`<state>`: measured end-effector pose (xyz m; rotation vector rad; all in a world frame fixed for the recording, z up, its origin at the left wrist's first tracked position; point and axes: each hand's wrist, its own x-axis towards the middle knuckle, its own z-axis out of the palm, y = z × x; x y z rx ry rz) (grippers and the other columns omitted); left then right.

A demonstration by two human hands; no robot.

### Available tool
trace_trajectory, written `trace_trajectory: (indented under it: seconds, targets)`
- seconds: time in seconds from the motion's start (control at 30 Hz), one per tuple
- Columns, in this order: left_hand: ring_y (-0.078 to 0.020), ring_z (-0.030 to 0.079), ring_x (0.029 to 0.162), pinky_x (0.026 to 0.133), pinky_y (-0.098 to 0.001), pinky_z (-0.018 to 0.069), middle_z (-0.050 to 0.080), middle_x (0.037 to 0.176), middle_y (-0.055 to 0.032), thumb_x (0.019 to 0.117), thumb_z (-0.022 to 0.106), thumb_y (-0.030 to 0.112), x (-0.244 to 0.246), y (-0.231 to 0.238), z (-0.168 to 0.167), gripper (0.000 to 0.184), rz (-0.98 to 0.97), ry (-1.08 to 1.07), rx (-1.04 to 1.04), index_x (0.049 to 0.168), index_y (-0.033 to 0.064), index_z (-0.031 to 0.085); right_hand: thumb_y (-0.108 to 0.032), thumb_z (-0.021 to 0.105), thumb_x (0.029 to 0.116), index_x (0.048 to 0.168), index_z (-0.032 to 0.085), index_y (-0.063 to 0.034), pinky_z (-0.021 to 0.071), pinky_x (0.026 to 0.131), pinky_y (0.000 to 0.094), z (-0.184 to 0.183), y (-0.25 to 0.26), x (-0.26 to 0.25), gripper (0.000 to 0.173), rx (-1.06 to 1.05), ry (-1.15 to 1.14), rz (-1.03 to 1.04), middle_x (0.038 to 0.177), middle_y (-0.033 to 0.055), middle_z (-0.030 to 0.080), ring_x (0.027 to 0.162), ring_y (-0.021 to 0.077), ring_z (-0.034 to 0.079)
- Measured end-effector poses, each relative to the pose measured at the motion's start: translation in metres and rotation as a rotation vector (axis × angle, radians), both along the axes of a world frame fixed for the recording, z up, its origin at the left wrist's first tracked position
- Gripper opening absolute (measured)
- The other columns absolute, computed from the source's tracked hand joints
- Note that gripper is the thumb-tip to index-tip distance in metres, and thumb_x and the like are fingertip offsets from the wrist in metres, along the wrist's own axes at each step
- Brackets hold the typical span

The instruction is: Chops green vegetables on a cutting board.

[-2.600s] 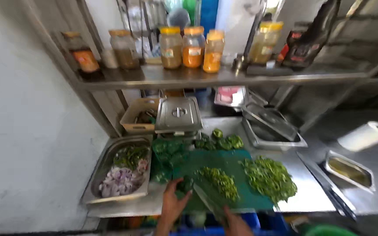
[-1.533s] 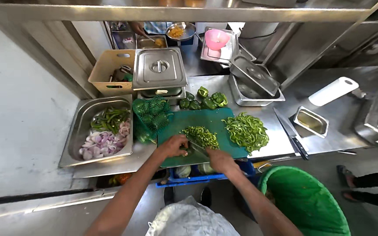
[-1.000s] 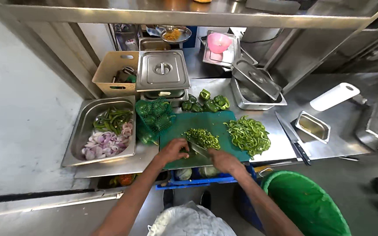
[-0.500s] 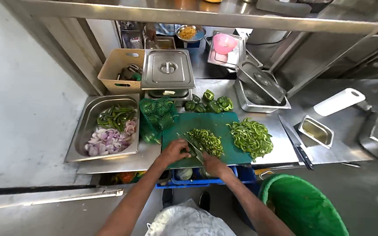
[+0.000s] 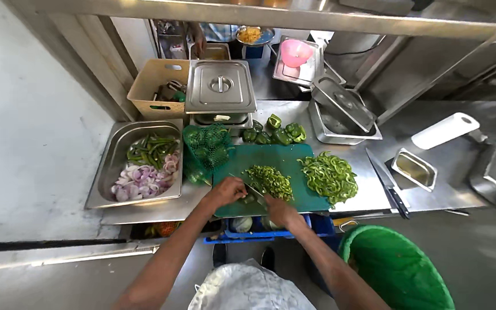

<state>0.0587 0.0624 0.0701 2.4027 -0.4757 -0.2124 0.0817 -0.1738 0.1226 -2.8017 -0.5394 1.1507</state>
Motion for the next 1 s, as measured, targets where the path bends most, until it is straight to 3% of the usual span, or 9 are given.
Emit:
trace_trajectory:
  seconds: [0.07, 0.17, 0.23, 0.37, 0.53, 0.7, 0.77, 0.87, 1.0]
  targets:
    - [-0.0178, 0.070, 0.096, 0.095, -0.0371, 0.0576, 0.073, 0.105, -0.0073, 0.0957, 0.071, 0.014, 0.001, 0.000, -0.001, 0.010, 0.010, -0.002, -0.005, 0.099, 0.0070, 0.078, -0.027, 0.046, 0.1088, 0.151, 0.044, -0.0207, 0.0531, 0.094, 0.0643, -0.003, 0.001, 0.006, 0.042, 0.008, 0.004, 0.018, 0.123, 0.0228, 0.067, 0.115, 0.0434, 0.066]
    - [-0.0180, 0.070, 0.095, 0.093, -0.0376, 0.0582, 0.073, 0.101, -0.0072, 0.0955, 0.071, 0.013, -0.001, 0.002, -0.007, 0.009, 0.003, -0.059, -0.021, 0.097, 0.0067, 0.077, -0.023, 0.050, 0.1065, 0.147, 0.050, -0.0222, 0.0535, 0.091, 0.0643, 0.040, -0.006, 0.008, 0.040, -0.060, -0.019, 0.066, 0.121, 0.0215, 0.069, 0.112, 0.0431, 0.067]
    - [-0.0187, 0.070, 0.096, 0.093, -0.0382, 0.0582, 0.073, 0.101, -0.0078, 0.0949, 0.071, 0.012, -0.003, 0.001, -0.009, 0.009, 0.022, -0.077, -0.030, 0.097, 0.0064, 0.078, -0.023, 0.051, 0.1053, 0.145, 0.052, -0.0225, 0.0534, 0.090, 0.0633, 0.048, -0.007, 0.005, 0.039, -0.077, -0.027, 0.074, 0.121, 0.0199, 0.069, 0.112, 0.0416, 0.067]
    - [-0.0150, 0.070, 0.095, 0.093, -0.0347, 0.0585, 0.073, 0.104, -0.0053, 0.0959, 0.071, 0.014, -0.005, 0.001, -0.011, 0.009, 0.065, -0.062, -0.043, 0.098, 0.0086, 0.078, -0.025, 0.048, 0.1076, 0.154, 0.040, -0.0183, 0.0526, 0.096, 0.0646, -0.010, 0.009, -0.001, 0.047, 0.013, 0.022, 0.031, 0.127, 0.0242, 0.065, 0.117, 0.0442, 0.065]
    - [-0.0177, 0.070, 0.102, 0.098, -0.0372, 0.0569, 0.073, 0.107, -0.0068, 0.0953, 0.071, 0.014, -0.011, -0.001, -0.016, 0.009, 0.102, -0.092, -0.057, 0.098, 0.0082, 0.078, -0.025, 0.050, 0.1064, 0.145, 0.052, -0.0202, 0.0528, 0.092, 0.0645, 0.046, -0.003, 0.004, 0.039, -0.049, -0.009, 0.079, 0.121, 0.0211, 0.069, 0.113, 0.0425, 0.067]
    - [-0.0168, 0.070, 0.103, 0.099, -0.0366, 0.0566, 0.073, 0.109, -0.0057, 0.0958, 0.071, 0.016, -0.016, -0.004, -0.017, 0.010, 0.127, -0.104, -0.069, 0.099, 0.0089, 0.078, -0.027, 0.047, 0.1086, 0.153, 0.042, -0.0176, 0.0515, 0.098, 0.0645, -0.010, 0.008, -0.005, 0.046, 0.048, 0.032, 0.033, 0.131, 0.0228, 0.065, 0.120, 0.0428, 0.064]
    - [-0.0167, 0.070, 0.104, 0.099, -0.0364, 0.0563, 0.073, 0.108, -0.0055, 0.0962, 0.071, 0.016, -0.017, -0.003, -0.020, 0.011, 0.136, -0.114, -0.073, 0.099, 0.0088, 0.078, -0.028, 0.046, 0.1090, 0.153, 0.045, -0.0219, 0.0511, 0.097, 0.0650, 0.012, 0.005, 0.000, 0.045, 0.004, 0.024, 0.054, 0.130, 0.0224, 0.066, 0.120, 0.0429, 0.064]
    - [-0.0189, 0.070, 0.106, 0.100, -0.0378, 0.0558, 0.074, 0.108, -0.0074, 0.0953, 0.071, 0.014, -0.018, -0.003, -0.020, 0.010, 0.146, -0.137, -0.092, 0.098, 0.0072, 0.078, -0.024, 0.051, 0.1059, 0.148, 0.050, -0.0199, 0.0513, 0.095, 0.0646, 0.046, -0.004, 0.001, 0.042, -0.046, 0.023, 0.092, 0.126, 0.0210, 0.067, 0.118, 0.0419, 0.065]
    - [-0.0156, 0.069, 0.108, 0.102, -0.0359, 0.0554, 0.074, 0.108, -0.0041, 0.0950, 0.072, 0.015, -0.021, -0.003, -0.026, 0.009, 0.153, -0.185, -0.107, 0.097, 0.0094, 0.079, -0.024, 0.052, 0.1054, 0.156, 0.038, -0.0160, 0.0521, 0.098, 0.0637, -0.014, 0.006, -0.010, 0.053, 0.064, 0.074, 0.014, 0.130, 0.0231, 0.065, 0.119, 0.0421, 0.065]
